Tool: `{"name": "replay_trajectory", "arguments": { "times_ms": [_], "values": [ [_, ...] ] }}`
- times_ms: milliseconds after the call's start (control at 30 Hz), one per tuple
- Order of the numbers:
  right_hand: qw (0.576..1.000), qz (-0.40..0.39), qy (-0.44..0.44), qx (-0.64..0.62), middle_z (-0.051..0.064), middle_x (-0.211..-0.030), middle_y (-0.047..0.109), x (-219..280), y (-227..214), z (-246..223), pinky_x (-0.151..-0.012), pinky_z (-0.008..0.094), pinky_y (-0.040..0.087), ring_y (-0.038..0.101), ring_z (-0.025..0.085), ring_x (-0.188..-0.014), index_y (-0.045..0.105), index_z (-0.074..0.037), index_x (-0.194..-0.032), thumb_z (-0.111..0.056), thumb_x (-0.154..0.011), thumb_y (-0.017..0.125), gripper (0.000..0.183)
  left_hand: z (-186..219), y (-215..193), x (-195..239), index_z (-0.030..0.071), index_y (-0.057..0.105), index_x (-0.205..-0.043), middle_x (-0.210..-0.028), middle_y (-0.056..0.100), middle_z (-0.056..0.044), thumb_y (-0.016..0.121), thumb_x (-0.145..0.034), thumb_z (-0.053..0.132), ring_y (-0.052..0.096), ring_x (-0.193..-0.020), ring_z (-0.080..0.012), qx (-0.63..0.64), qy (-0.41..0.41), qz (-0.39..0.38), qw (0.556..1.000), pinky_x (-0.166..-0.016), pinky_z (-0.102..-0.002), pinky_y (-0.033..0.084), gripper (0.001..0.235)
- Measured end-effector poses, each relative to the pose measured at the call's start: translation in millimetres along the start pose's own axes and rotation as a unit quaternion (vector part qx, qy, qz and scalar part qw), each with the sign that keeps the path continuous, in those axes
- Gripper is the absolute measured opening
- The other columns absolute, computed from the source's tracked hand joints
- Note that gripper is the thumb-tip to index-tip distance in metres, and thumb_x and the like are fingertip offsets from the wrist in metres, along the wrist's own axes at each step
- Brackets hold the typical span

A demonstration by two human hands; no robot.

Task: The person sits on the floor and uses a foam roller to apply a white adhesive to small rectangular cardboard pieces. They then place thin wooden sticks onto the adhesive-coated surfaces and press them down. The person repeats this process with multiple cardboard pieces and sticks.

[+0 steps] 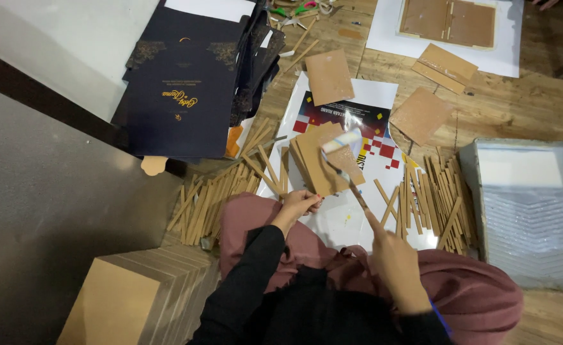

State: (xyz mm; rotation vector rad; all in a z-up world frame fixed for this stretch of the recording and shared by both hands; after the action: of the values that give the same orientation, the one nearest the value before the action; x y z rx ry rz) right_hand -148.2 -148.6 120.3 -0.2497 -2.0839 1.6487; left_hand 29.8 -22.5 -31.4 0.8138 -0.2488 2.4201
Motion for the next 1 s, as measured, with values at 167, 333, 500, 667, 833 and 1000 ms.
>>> {"name": "replay_trajectory", "arguments": {
  "times_ms": [167,333,500,667,833,1000],
  "values": [
    [0.994,-0.084,0.063,0.016,0.008,-0.085,0.060,46,6,23,-0.057,0.049,0.046,0.060,0.039,-0.065,0.021,-0.043,-0.137,-0.012,-0.077,0.038,0.069,4,-1,5,0.011,0.061,-0.070,-0.070,0.065,-0.002,0.065,-0.082,0.023,0.060,-0.061,-0.0087,-0.034,-0.035,0.009,0.999,-0.054,-0.021,0.040,0.017],
    [0.972,-0.167,0.161,-0.044,0.000,-0.097,0.060,84,26,56,-0.070,0.042,0.047,0.062,0.029,-0.085,0.012,-0.056,-0.136,-0.027,-0.083,0.033,0.064,14,0,16,0.012,0.061,-0.073,-0.075,0.066,-0.003,0.064,-0.081,0.025,0.061,-0.064,-0.0098,-0.032,-0.036,0.011,0.999,-0.056,-0.021,0.041,0.016],
    [0.946,-0.210,0.246,-0.007,-0.009,-0.110,0.060,100,-20,41,-0.080,0.036,0.049,0.063,0.024,-0.096,0.013,-0.065,-0.131,-0.032,-0.080,0.032,0.063,8,-1,11,0.010,0.062,-0.074,-0.073,0.066,-0.003,0.064,-0.081,0.024,0.060,-0.062,-0.0099,-0.031,-0.011,0.013,0.999,-0.057,-0.021,0.043,0.016],
    [0.950,-0.183,0.251,-0.004,-0.019,-0.113,0.060,98,-16,51,-0.073,0.034,0.050,0.066,0.018,-0.095,0.008,-0.068,-0.130,-0.034,-0.081,0.030,0.063,-14,0,-15,0.013,0.058,-0.072,-0.072,0.067,-0.004,0.064,-0.082,0.025,0.061,-0.059,-0.0086,-0.025,-0.007,0.024,0.999,-0.050,-0.019,0.045,0.017],
    [0.956,-0.167,0.237,-0.042,-0.013,-0.102,0.063,86,-30,32,-0.073,0.035,0.051,0.066,0.020,-0.090,0.016,-0.061,-0.132,-0.024,-0.067,0.047,0.081,-4,0,-3,0.010,0.059,-0.074,-0.077,0.067,-0.007,0.062,-0.084,0.020,0.061,-0.064,-0.0114,-0.016,-0.034,0.026,0.999,-0.054,-0.021,0.047,0.014],
    [0.966,-0.154,0.192,-0.082,-0.011,-0.119,0.056,72,11,48,-0.076,0.042,0.050,0.063,0.025,-0.098,0.021,-0.053,-0.131,-0.031,-0.084,0.035,0.053,-4,-1,-5,0.011,0.062,-0.076,-0.075,0.068,-0.003,0.064,-0.082,0.021,0.062,-0.061,-0.0083,-0.033,-0.046,0.038,0.998,-0.052,-0.018,0.044,0.011]
  ]
}}
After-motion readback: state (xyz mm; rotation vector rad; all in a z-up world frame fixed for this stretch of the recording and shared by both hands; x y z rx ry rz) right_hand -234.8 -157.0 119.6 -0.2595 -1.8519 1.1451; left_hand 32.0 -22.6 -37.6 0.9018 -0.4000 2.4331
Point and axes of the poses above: each hand's wrist, its own x-axis away from the middle knuckle, its own y-axis out of the palm, z = x × y, the point moved 5 cm from there along -x, towards the middle knuckle
